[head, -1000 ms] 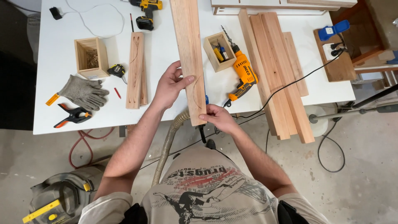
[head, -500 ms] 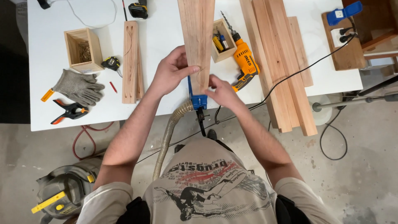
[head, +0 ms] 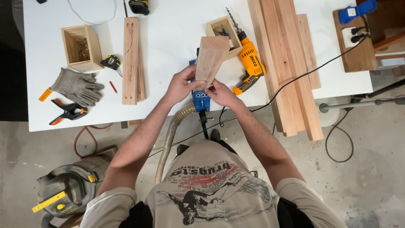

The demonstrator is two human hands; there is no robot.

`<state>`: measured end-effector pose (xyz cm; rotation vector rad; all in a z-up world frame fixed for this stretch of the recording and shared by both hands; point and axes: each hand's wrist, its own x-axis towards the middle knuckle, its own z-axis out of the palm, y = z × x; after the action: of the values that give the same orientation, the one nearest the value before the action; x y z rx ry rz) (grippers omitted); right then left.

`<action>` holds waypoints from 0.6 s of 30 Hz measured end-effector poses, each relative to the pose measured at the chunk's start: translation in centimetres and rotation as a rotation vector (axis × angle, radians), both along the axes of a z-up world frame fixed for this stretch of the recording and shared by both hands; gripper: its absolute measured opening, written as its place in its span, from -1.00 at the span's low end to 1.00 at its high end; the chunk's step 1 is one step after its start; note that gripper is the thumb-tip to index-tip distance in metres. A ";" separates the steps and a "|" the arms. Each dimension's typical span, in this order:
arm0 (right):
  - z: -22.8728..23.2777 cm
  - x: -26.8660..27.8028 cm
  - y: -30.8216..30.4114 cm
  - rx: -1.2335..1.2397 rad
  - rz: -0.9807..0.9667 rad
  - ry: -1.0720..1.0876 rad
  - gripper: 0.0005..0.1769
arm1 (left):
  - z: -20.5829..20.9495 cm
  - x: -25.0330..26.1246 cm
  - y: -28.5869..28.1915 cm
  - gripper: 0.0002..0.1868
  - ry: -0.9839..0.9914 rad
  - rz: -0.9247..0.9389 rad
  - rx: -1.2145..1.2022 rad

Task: The person uses a pocket hole jig and a power drill to create angled holes in several pieces of lumber. They place each piece of wood into the jig, drill the holes, and then remove the wood to place it on a stack. The person also briefly handles a vacuum hose attached to the jig.

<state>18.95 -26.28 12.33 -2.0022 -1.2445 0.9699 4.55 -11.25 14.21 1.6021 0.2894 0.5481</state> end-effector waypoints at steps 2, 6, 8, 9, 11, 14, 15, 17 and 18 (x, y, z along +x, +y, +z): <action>-1.7 0.3 0.1 0.000 -0.001 0.022 -0.46 | -1.0 -0.3 -0.2 -0.44 0.012 0.004 -0.009; -4.4 0.8 0.4 -0.003 0.007 0.026 -0.44 | -4.0 -0.4 -0.3 -0.45 0.020 0.026 -0.050; -4.8 0.6 0.3 -0.009 0.027 0.016 -0.38 | -4.7 -0.5 -0.2 -0.46 0.030 0.036 -0.035; -4.9 0.5 0.2 -0.016 0.045 0.004 -0.31 | -5.1 -0.6 -0.1 -0.46 0.038 0.045 -0.021; -6.5 0.7 0.0 -0.018 0.057 0.010 -0.27 | -5.6 -0.7 0.1 -0.48 0.063 0.028 -0.026; -8.3 0.8 -0.2 -0.015 0.062 0.006 -0.19 | -6.1 -1.2 0.5 -0.41 0.195 -0.075 -0.018; -8.8 0.8 -0.2 -0.009 0.056 -0.005 -0.16 | -6.3 -1.4 0.7 -0.31 0.301 -0.162 -0.004; -8.3 0.3 -0.2 0.002 0.032 0.001 -0.21 | -5.5 -1.6 0.4 -0.28 0.385 -0.190 -0.009; -8.0 0.1 -0.2 0.014 0.008 0.008 -0.25 | -5.1 -1.7 0.3 -0.24 0.470 -0.218 -0.013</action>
<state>19.06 -26.44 4.32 -1.9825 -1.2525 0.9699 2.82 -10.96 9.10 1.7123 0.4585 -0.0042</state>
